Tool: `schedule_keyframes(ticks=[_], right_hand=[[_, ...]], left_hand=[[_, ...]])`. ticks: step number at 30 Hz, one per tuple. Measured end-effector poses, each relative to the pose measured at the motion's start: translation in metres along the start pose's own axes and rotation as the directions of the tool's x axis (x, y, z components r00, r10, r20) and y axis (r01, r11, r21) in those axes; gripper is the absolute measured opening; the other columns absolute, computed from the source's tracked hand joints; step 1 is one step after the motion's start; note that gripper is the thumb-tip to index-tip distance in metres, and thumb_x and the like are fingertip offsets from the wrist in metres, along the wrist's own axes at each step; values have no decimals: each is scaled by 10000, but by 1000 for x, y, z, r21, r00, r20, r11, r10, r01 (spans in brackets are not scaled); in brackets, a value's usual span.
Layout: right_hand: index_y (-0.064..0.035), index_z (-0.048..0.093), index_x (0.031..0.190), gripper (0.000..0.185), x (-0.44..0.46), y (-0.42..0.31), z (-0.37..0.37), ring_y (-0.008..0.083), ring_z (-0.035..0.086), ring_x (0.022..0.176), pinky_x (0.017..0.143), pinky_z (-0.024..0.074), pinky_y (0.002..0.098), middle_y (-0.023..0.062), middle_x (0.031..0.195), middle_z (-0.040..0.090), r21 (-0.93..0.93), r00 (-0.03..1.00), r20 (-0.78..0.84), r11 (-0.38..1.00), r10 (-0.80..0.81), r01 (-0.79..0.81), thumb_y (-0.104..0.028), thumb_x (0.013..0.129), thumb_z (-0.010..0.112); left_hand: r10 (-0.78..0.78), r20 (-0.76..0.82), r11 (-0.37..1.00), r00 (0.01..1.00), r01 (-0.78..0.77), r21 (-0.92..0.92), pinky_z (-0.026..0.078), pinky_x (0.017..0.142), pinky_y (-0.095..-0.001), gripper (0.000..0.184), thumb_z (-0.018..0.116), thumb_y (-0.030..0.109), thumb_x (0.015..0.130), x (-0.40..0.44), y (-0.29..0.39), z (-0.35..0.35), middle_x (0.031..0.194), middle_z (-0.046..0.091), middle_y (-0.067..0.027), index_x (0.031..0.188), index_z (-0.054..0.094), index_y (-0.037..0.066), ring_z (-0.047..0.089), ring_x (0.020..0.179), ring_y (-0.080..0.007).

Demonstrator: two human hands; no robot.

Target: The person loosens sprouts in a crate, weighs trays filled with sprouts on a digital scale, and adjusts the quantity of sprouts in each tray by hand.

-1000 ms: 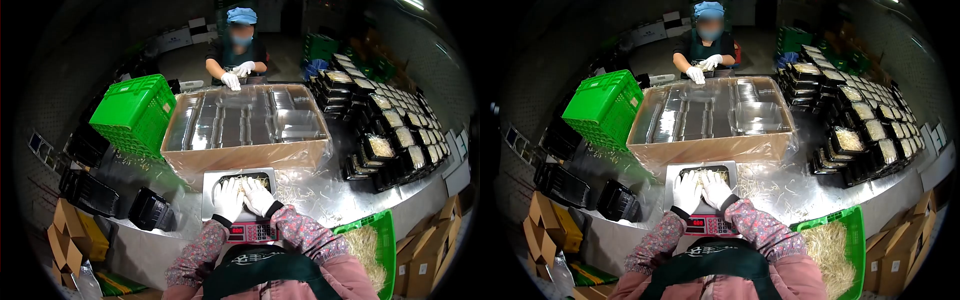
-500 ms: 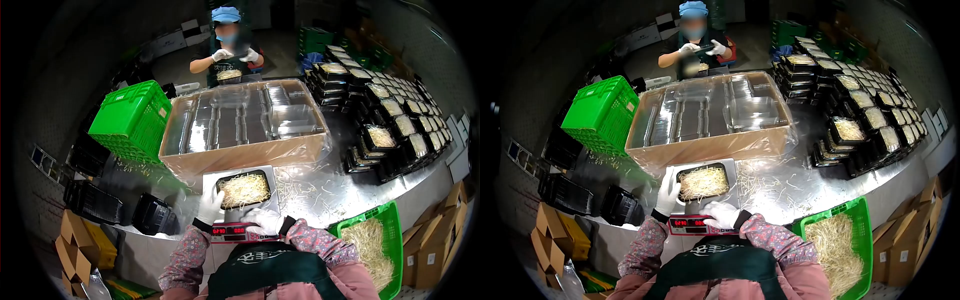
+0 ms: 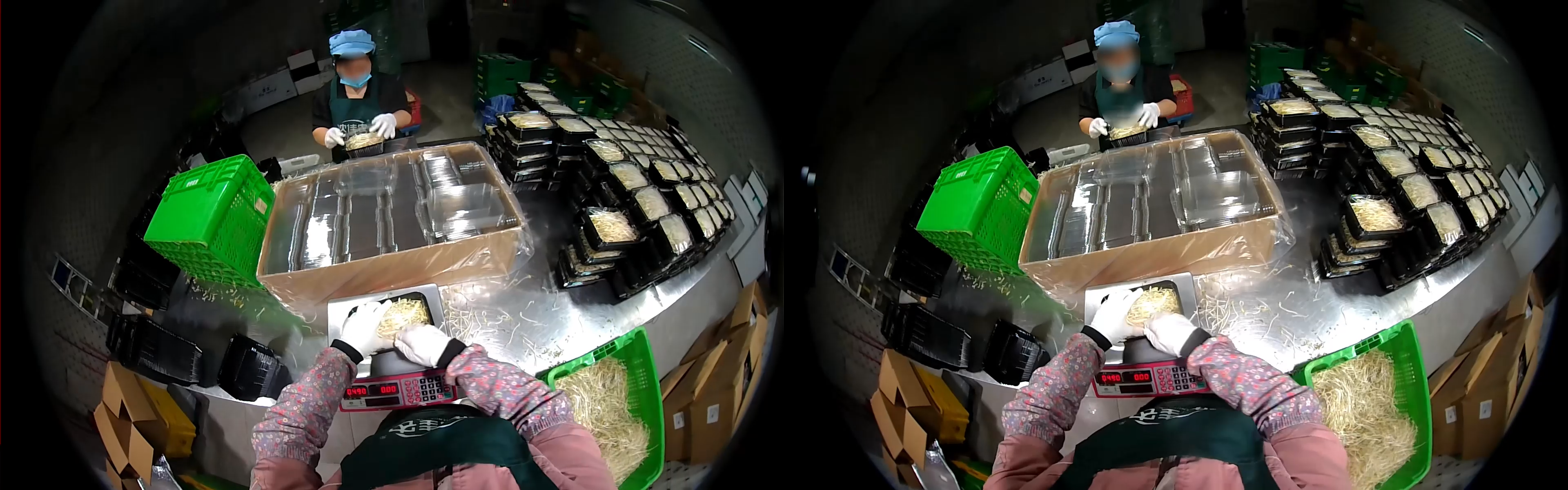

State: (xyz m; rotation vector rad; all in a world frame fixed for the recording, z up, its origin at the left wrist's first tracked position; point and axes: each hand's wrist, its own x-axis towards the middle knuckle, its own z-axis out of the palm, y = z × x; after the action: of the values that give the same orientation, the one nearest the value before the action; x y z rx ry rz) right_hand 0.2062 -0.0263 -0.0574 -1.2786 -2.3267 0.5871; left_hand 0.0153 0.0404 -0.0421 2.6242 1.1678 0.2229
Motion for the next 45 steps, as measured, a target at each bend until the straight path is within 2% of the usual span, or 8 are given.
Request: schedule_keyframes(ticks=[8, 11, 14, 20, 26, 31, 38, 45], right_hand=[[-22, 679, 1042, 335, -13, 2, -73, 371, 642, 939, 875, 497, 418, 202, 992, 678, 366, 995, 93, 931, -29, -7, -285, 959, 490], [-35, 664, 1119, 350, -15, 21, -83, 309, 631, 1032, 937, 479, 399, 149, 1074, 689, 554, 975, 36, 808, 219, -201, -292, 955, 493], [-51, 572, 1274, 420, 2, 15, -68, 336, 528, 1212, 1036, 404, 411, 168, 1270, 600, 155, 961, -274, 988, 36, 7, -313, 955, 494], [-59, 264, 1489, 706, 28, -15, 8, 352, 207, 1446, 1130, 204, 568, 195, 1548, 245, -323, 987, 117, 944, 110, -67, -460, 942, 460], [-63, 247, 1499, 737, 25, -12, 13, 361, 201, 1446, 1129, 197, 573, 190, 1553, 237, -273, 991, 82, 959, 104, -78, -487, 939, 466], [-93, 265, 1496, 696, 16, -7, -12, 412, 234, 1420, 1132, 205, 555, 231, 1520, 281, -89, 997, -71, 996, 23, -30, -476, 955, 478], [64, 275, 1438, 762, 25, -4, 11, 467, 352, 1319, 1118, 269, 485, 316, 1389, 396, 79, 953, -108, 958, 284, -277, -521, 966, 401], [-4, 318, 1447, 674, 0, -15, -8, 415, 336, 1358, 1133, 257, 473, 255, 1446, 376, 89, 948, -301, 993, 104, -81, -422, 952, 504]], left_hand=[[-40, -19, 938, 999, 32, -344, 371, 1078, -396, 1007, 835, 281, 652, -35, -5, -62, 1386, 459, -242, 1475, 311, 33, 442, 1291, -369], [3, -175, 959, 985, -52, -278, 384, 1062, -412, 986, 848, 279, 614, -57, 1, -76, 1325, 504, -241, 1434, 364, 22, 483, 1244, -371], [65, -152, 990, 986, -83, -113, 356, 1064, -456, 1069, 870, 415, 551, -54, -5, -60, 1342, 473, -252, 1387, 385, -44, 450, 1266, -387], [-19, -107, 999, 994, 22, 26, 320, 1086, -469, 1134, 804, 588, 580, -26, -9, -24, 1389, 450, -215, 1448, 338, 26, 417, 1301, -367], [-84, -29, 989, 996, 87, 116, 297, 1109, -474, 1056, 807, 518, 600, -21, -13, -12, 1448, 393, -211, 1437, 359, 54, 369, 1346, -375], [21, -218, 893, 976, -117, -434, 320, 1111, -427, 697, 714, 213, 788, -36, -12, -26, 1424, 407, -278, 1383, 436, -20, 398, 1327, -396], [28, -196, 993, 980, -4, 120, 431, 951, -457, 381, 533, 204, 862, 7, 8, 35, 1205, 573, -171, 1195, 582, 25, 532, 1097, -349], [79, -257, 997, 963, -71, 41, 443, 917, -456, 331, 549, 167, 849, 19, -12, 28, 1145, 584, -141, 1157, 618, 66, 529, 1046, -352]])
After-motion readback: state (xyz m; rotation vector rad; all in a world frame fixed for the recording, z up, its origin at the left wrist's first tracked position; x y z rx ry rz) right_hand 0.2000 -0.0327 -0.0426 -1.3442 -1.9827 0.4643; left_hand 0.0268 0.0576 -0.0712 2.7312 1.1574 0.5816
